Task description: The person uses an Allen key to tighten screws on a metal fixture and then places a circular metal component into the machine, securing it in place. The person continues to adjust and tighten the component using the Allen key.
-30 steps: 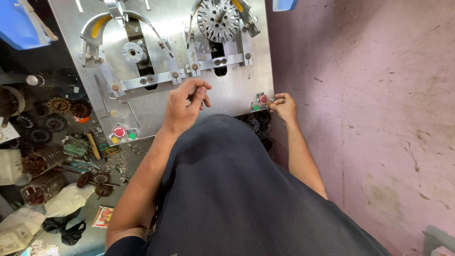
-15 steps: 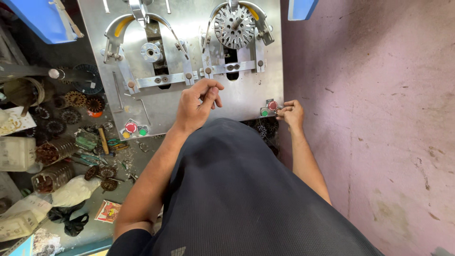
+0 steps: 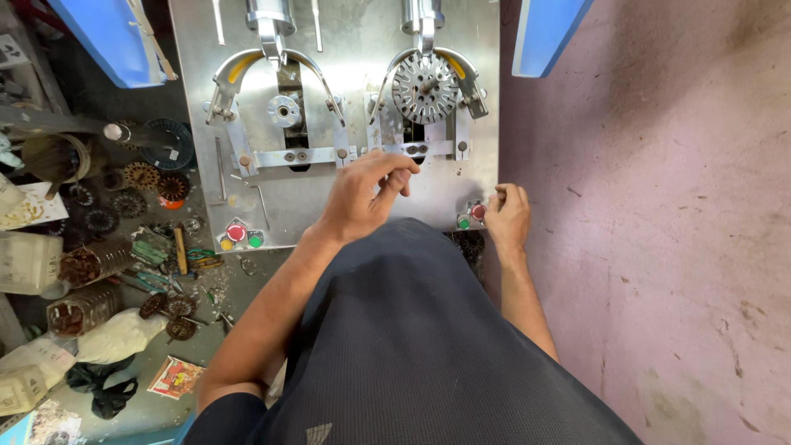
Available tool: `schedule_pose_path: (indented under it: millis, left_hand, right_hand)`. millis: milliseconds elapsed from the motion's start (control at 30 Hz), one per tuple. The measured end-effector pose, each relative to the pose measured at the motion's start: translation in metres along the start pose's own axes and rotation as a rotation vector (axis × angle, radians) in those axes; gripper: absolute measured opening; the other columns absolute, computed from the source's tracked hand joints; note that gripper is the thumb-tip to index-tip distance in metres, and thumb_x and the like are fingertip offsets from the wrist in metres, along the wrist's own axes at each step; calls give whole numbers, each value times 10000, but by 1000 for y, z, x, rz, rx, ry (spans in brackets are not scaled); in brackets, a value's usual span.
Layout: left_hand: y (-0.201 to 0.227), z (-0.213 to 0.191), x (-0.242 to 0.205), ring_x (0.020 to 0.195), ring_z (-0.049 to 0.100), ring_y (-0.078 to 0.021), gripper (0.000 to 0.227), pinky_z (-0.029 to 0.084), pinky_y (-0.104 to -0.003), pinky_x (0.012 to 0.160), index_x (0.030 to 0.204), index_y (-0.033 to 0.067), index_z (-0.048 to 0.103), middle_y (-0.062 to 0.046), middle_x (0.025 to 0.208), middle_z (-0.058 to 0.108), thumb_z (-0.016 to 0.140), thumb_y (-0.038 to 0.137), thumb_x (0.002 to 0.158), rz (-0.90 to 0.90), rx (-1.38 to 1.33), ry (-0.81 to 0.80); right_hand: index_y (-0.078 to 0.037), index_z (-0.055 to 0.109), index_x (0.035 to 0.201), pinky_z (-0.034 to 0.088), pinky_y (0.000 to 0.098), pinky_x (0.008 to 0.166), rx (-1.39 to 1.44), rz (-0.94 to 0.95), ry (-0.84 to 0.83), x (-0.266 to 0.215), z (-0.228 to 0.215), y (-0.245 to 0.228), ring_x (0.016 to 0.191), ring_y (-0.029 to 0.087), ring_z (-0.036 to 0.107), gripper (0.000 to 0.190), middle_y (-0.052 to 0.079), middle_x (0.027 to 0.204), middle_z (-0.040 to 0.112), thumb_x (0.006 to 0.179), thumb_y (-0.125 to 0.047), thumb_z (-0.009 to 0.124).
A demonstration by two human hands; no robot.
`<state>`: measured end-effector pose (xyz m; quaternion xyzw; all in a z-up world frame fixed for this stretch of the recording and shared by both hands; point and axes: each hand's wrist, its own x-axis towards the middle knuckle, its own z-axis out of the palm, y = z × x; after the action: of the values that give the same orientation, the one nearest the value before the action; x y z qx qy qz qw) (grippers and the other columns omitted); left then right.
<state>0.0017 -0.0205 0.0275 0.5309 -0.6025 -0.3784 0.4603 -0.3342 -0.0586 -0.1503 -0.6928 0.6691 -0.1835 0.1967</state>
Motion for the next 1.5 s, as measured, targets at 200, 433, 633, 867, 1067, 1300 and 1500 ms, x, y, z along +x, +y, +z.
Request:
schedule_pose_path:
  millis: [200, 433, 633, 867, 1067, 1300, 1500]
  left_hand:
    - [-8, 14, 10, 761, 687, -294, 143, 529, -435, 713, 1049, 89, 700, -80, 769, 695, 590, 159, 988, 83, 139, -195]
    - [-58, 44, -7, 850, 679, -378, 137, 503, -507, 743, 1056, 111, 662, -146, 855, 713, 588, 204, 988, -121, 252, -288]
    - [-121, 31, -58, 975, 652, -362, 328, 506, -489, 824, 1028, 75, 631, -130, 975, 682, 802, 196, 775, -433, 505, -177]
    - [-174, 22, -114, 1001, 630, -325, 213, 510, -471, 858, 879, 78, 655, -104, 1001, 638, 804, 196, 783, -534, 690, -126]
    - [-192, 11, -126, 968, 641, -330, 153, 513, -473, 866, 858, 81, 675, -97, 937, 667, 762, 205, 835, -578, 666, 7]
    - [-201, -32, -134, 924, 690, -405, 214, 532, -515, 795, 945, 63, 681, -150, 968, 726, 757, 241, 853, -903, 672, 200]
    - [-171, -38, -102, 821, 730, -319, 275, 564, -454, 753, 920, 61, 718, -139, 857, 761, 766, 325, 856, -853, 506, 197]
  right_hand:
    - [34, 649, 1203, 611, 382, 863, 1079, 326, -389, 50, -37, -120, 921, 243, 715, 218, 187, 1036, 711, 1019, -80, 626]
    - [12, 650, 1213, 500, 295, 712, 1415, 422, -634, 60, -50, -196, 706, 123, 563, 244, 11, 753, 584, 1020, -101, 553]
    - [26, 658, 1122, 291, 233, 502, 1298, 381, -535, 53, -37, -182, 538, 47, 310, 176, -60, 648, 402, 1034, -104, 580]
    - [-9, 687, 1106, 264, 213, 481, 990, 232, -480, 49, -48, -177, 541, 16, 337, 150, -78, 680, 478, 1013, -110, 626]
    - [-24, 710, 1097, 253, 213, 480, 894, 190, -432, 50, -55, -180, 552, 7, 334, 143, -87, 680, 484, 1010, -109, 635]
    - [-43, 725, 1091, 227, 217, 476, 871, 198, -407, 44, -47, -175, 546, 5, 307, 134, -98, 668, 482, 1013, -112, 641]
    - [-55, 770, 1071, 344, 309, 498, 328, -55, -320, 32, -55, -185, 542, 102, 417, 150, 56, 602, 516, 981, -160, 712]
